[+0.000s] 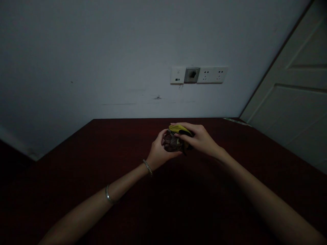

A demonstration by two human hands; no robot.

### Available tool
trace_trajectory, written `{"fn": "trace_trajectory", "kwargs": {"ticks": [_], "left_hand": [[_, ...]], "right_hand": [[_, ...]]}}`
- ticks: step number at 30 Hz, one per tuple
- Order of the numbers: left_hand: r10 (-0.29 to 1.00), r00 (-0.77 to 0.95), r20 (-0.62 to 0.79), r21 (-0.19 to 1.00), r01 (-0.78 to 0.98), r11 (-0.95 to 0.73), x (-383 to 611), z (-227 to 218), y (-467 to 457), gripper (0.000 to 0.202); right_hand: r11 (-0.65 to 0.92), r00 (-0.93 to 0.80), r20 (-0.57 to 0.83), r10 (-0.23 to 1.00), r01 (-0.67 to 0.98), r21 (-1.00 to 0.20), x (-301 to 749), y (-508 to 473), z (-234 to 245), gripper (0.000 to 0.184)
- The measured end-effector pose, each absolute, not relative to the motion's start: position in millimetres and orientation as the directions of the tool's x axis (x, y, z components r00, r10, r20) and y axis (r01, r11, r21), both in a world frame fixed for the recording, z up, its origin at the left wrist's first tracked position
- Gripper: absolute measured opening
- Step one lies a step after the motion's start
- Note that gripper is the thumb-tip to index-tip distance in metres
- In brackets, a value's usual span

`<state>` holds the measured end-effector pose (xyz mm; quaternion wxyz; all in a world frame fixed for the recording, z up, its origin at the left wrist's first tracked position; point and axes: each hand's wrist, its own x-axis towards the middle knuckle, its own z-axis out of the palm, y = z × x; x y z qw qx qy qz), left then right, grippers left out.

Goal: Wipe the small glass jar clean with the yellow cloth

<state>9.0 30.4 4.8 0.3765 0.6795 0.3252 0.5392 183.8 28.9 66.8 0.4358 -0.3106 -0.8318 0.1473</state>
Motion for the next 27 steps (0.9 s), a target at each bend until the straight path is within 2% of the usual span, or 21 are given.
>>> {"fn": "trace_trajectory", "kwargs": {"ticks": [4, 11, 13, 15, 18, 21, 24, 27], "left_hand": [[0.853, 0.197, 0.484, 0.868, 0.014, -0.496, 11, 4, 31, 0.086], [0.878, 0.152, 0.454, 0.888, 0.005, -0.460, 9, 8, 32, 0.079], [0.870, 0.152, 0.470, 0.877, 0.030, -0.479, 6, 12, 31, 0.079], [0.866, 0.149, 0.477, 0.873, 0.035, -0.487, 4, 14, 31, 0.076], [0.879, 0.135, 0.457, 0.886, 0.024, -0.464, 4, 14, 33, 0.069], [0.905, 0.136, 0.403, 0.915, -0.026, -0.403, 5, 10, 36, 0.073], [0.915, 0.142, 0.379, 0.925, -0.088, -0.370, 7, 6, 38, 0.082], [0.919, 0.151, 0.363, 0.931, -0.100, -0.351, 8, 5, 37, 0.084]], "right_hand": [[0.812, -0.450, 0.691, 0.566, 0.451, -0.371, 184, 26, 64, 0.037], [0.869, -0.681, 0.651, 0.335, 0.490, 0.065, 174, 15, 63, 0.036], [0.853, -0.707, 0.634, 0.313, 0.503, 0.141, 168, 11, 63, 0.033], [0.849, -0.725, 0.616, 0.308, 0.502, 0.166, 163, 8, 63, 0.033], [0.882, -0.746, 0.590, 0.309, 0.456, 0.116, 163, 5, 66, 0.031], [0.911, -0.698, 0.627, 0.345, 0.411, -0.043, 172, 5, 72, 0.032], [0.854, -0.523, 0.713, 0.467, 0.475, -0.211, 185, 11, 77, 0.031], [0.777, -0.345, 0.756, 0.557, 0.538, -0.327, 194, 21, 77, 0.031]]}}
